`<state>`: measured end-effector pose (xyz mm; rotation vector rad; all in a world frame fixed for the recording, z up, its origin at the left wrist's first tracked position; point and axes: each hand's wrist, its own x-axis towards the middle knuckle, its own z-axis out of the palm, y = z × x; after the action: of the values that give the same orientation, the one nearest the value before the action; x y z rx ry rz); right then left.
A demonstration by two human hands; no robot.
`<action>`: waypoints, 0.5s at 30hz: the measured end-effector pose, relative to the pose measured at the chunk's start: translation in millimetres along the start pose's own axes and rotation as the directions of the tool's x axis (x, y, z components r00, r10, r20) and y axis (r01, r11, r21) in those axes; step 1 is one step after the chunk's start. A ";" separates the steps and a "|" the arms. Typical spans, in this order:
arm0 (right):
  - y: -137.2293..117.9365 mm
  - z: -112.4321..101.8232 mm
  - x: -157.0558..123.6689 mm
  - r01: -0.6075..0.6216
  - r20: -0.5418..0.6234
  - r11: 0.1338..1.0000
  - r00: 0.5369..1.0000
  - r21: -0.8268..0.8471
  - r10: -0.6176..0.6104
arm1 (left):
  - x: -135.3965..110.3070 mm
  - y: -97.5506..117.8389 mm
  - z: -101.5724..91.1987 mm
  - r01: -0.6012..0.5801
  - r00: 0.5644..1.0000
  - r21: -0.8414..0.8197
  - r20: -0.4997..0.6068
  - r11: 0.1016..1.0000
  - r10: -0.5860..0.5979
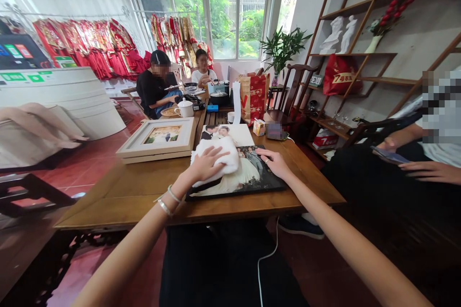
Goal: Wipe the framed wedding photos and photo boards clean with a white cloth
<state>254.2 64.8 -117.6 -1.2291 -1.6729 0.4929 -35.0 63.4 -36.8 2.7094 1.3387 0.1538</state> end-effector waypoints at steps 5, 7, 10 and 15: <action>-1.2 -0.3 -0.2 0.002 0.003 1.000 1.000 -0.008 -0.002 | 6.2 -7.9 1.1 0.064 0.998 0.039 -0.020 0.997 -0.063; -2.4 -0.2 -0.3 0.001 -0.002 1.000 1.000 -0.005 -0.001 | -4.9 -4.0 2.0 0.081 0.996 0.052 -0.029 0.995 -0.080; -3.6 0.2 -0.2 0.003 -0.007 1.000 1.000 0.005 -0.003 | -30.7 4.5 3.6 0.086 0.996 0.073 -0.037 0.994 -0.084; -4.8 0.8 0.8 0.012 -0.006 1.000 1.000 -0.001 -0.012 | -80.3 21.6 9.2 0.066 0.996 0.112 -0.067 0.991 -0.059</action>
<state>251.1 63.7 -113.9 -1.2195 -1.6751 0.4801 -65.3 -14.0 -45.9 2.7735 1.4923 0.1639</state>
